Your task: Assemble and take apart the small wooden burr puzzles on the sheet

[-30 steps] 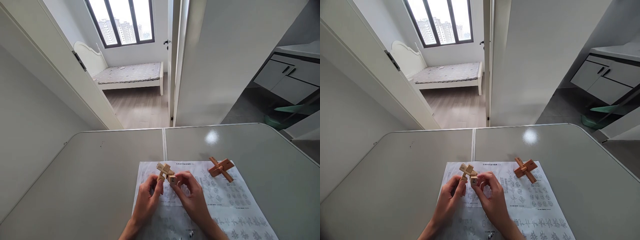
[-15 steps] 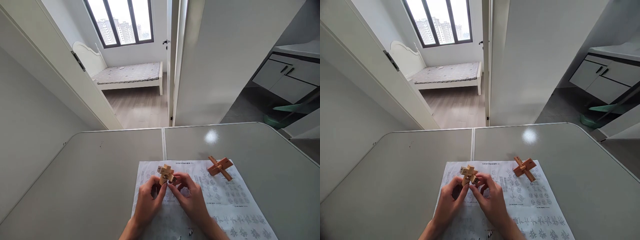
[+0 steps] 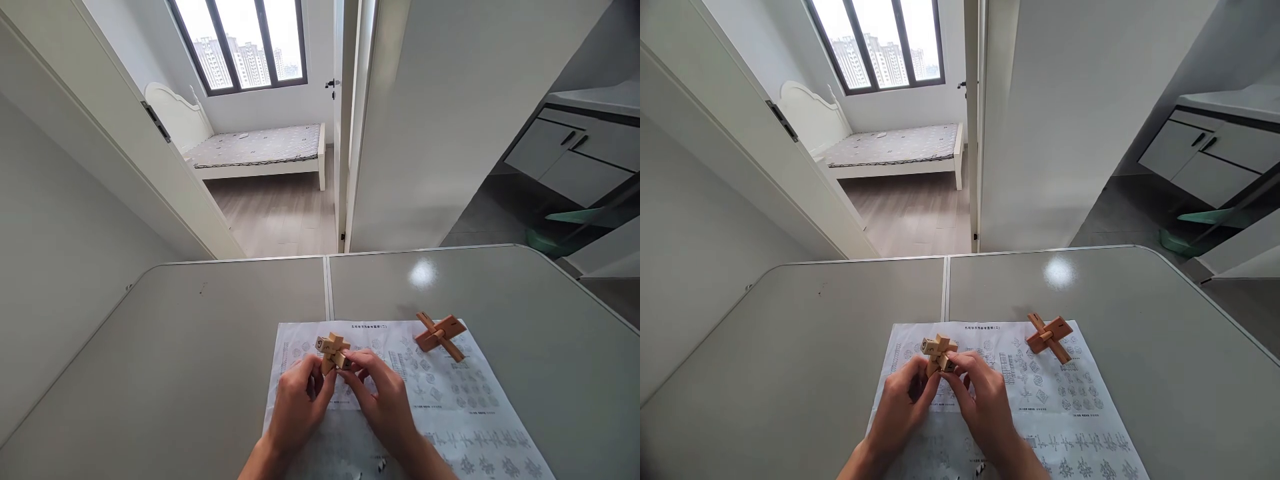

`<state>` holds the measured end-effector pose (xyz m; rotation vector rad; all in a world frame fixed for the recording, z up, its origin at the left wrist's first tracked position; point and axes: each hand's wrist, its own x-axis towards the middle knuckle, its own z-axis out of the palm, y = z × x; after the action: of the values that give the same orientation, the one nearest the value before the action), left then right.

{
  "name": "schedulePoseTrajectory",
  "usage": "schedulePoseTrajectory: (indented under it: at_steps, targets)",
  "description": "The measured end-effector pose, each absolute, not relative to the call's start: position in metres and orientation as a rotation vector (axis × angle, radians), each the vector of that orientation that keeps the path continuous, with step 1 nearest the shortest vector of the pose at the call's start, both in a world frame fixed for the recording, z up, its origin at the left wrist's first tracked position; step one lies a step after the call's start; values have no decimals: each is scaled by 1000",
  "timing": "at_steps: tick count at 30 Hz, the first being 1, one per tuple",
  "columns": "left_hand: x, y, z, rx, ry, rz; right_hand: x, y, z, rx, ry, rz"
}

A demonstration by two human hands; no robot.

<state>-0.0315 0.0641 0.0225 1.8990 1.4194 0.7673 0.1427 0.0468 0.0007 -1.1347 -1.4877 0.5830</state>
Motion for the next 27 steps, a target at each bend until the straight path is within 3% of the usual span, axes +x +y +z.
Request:
schedulePoseTrajectory:
  at_steps: [13, 27]
  targets:
    - [-31, 66, 24, 2012, 1371, 680, 145, 46, 2, -1082, -1557, 612]
    - [-42, 74, 35, 1379, 1154, 875, 142, 42, 7, -1045, -1619, 650]
